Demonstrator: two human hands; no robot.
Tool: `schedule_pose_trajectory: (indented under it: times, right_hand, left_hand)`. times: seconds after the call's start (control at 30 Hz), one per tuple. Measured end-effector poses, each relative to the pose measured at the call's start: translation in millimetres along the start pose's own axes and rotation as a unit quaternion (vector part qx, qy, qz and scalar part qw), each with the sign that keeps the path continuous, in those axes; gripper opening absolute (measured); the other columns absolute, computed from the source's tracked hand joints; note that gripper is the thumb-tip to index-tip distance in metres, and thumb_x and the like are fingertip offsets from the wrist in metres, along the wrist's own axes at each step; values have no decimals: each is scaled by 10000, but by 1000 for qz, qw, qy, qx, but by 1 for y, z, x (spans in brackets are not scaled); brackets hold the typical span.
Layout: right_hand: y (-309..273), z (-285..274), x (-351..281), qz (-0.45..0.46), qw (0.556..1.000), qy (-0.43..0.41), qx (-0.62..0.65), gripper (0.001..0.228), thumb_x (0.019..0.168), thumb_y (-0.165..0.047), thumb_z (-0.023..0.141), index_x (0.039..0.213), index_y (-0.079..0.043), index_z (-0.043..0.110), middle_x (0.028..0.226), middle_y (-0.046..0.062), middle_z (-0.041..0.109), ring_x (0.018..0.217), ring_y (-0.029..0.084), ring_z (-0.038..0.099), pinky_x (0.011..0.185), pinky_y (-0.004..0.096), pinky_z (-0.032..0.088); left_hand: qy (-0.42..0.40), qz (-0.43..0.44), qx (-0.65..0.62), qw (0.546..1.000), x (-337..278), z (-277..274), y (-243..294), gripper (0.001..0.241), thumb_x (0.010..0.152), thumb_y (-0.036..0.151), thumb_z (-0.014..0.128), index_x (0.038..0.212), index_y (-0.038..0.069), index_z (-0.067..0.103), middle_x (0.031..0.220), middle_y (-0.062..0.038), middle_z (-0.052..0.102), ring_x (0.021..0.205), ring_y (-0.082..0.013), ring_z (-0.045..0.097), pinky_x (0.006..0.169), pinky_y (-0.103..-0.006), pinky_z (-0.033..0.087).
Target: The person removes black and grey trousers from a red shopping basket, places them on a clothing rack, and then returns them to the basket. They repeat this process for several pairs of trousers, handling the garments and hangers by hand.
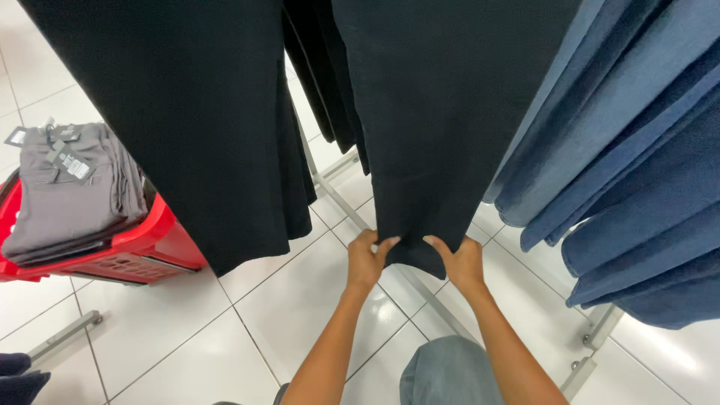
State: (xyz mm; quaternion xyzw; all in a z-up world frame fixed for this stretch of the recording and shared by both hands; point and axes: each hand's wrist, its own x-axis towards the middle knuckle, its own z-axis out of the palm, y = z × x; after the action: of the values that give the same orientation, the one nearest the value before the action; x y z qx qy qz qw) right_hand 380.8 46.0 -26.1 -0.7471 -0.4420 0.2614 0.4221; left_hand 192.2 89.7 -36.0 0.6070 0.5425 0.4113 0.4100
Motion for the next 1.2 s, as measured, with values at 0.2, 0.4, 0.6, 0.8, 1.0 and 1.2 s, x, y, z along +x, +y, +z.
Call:
schedule_pose_trajectory:
  times: [0.2, 0.4, 0.6, 0.8, 1.0, 1.2]
  right_hand:
    - [9, -6, 1, 24, 997, 11, 70, 236, 986, -265, 755, 1083, -50, 763, 1001, 140, 773, 918, 242, 726, 829, 367, 572]
    - [22, 20, -24, 78, 995, -22, 66, 384, 868, -322, 839, 992, 32, 756, 891, 213, 748, 877, 259, 722, 767, 398, 552]
    - [91, 20, -10, 59, 998, 0, 37, 316, 931, -275, 808, 998, 28, 752, 935, 204, 760, 894, 284, 734, 747, 379, 570]
    - [134, 42, -7, 98, 992, -52, 65, 350, 904, -308, 833, 974, 25, 747, 861, 169, 752, 790, 199, 708, 674, 328, 564]
    - [71, 40, -35, 133, 987, -62, 68, 335, 844, -280, 864, 894, 28, 741, 761, 149, 728, 703, 194, 681, 590, 326, 554]
    - [85, 36, -27, 145, 984, -59, 88, 236, 881, -295, 850, 822, -97, 736, 759, 38, 738, 695, 114, 650, 618, 259, 534]
  left_hand:
    - [-7, -51, 8, 999, 7, -10, -9, 189, 947, 270, 761, 1035, 103, 757, 972, -65, 725, 969, -167, 680, 904, -331, 541]
    - [31, -43, -39, 998, -18, 21, -46, 215, 863, 234, 836, 910, 41, 754, 868, -151, 699, 912, -261, 677, 875, -422, 521]
    - [42, -45, -37, 997, -20, 3, -44, 164, 917, 189, 787, 919, 30, 743, 889, -117, 720, 913, -204, 670, 901, -381, 521]
    - [8, -65, -16, 998, -25, 3, -70, 201, 895, 246, 826, 924, 61, 751, 888, -89, 710, 933, -195, 691, 901, -346, 531]
    - [21, -54, -40, 998, -42, 14, -62, 197, 860, 195, 840, 893, 29, 739, 896, -155, 719, 943, -273, 695, 919, -437, 523]
    - [24, -55, -7, 998, -36, 9, -75, 213, 885, 236, 819, 919, 39, 745, 904, -186, 710, 962, -316, 701, 869, -421, 549]
